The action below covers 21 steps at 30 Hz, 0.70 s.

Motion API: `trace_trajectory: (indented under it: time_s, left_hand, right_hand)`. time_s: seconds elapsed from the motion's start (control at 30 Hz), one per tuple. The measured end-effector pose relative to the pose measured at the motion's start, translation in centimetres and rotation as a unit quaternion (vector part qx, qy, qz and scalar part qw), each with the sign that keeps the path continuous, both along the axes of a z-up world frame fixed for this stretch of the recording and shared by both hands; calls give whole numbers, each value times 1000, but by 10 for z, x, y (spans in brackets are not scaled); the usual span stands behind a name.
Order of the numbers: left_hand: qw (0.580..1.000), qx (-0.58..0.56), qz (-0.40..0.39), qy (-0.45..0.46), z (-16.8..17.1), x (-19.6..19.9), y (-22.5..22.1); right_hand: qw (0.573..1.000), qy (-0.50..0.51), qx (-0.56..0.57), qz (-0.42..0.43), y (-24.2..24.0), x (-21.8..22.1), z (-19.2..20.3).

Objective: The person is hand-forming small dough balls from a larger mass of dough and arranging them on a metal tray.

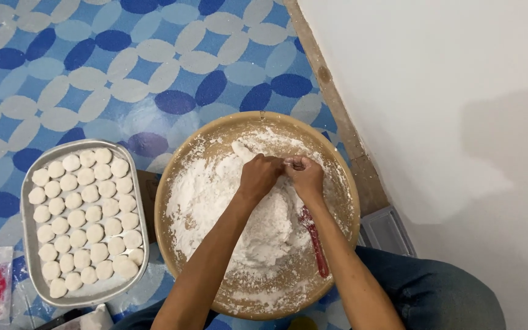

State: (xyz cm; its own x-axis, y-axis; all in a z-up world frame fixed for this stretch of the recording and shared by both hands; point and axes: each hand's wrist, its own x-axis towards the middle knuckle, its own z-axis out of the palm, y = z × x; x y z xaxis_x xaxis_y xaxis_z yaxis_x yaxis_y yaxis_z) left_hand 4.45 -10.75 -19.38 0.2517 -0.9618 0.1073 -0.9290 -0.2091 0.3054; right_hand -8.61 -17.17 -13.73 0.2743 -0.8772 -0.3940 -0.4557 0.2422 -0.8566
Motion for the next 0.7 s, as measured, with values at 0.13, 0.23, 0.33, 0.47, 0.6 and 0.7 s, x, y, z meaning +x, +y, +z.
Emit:
trace_trajectory:
  time_s: [0.13,0.23,0.33,0.47,0.6,0.7]
  left_hand:
    - [1000,10,7,-14,7,-1,-5]
    - [999,44,4,-5,9,-2,-14]
    - [993,118,13,18,27,0,-14]
    - [791,41,135,596,134,-19,2]
    - [397,-121,129,900,143,-30,26]
    - [362,-168,97,912,173,-51,52]
  right_hand:
    - [999,37,-15,-12,5,-9,24]
    - [995,6,-82,-51,21,-20,46]
    - [980,-109,-77,-145,40,-34,75]
    - [961,-256,-18,-100,64,-45,131]
    - [965,-244,-97,-22,94,-47,145]
    - [900,-94,-403,134,105,-43,163]
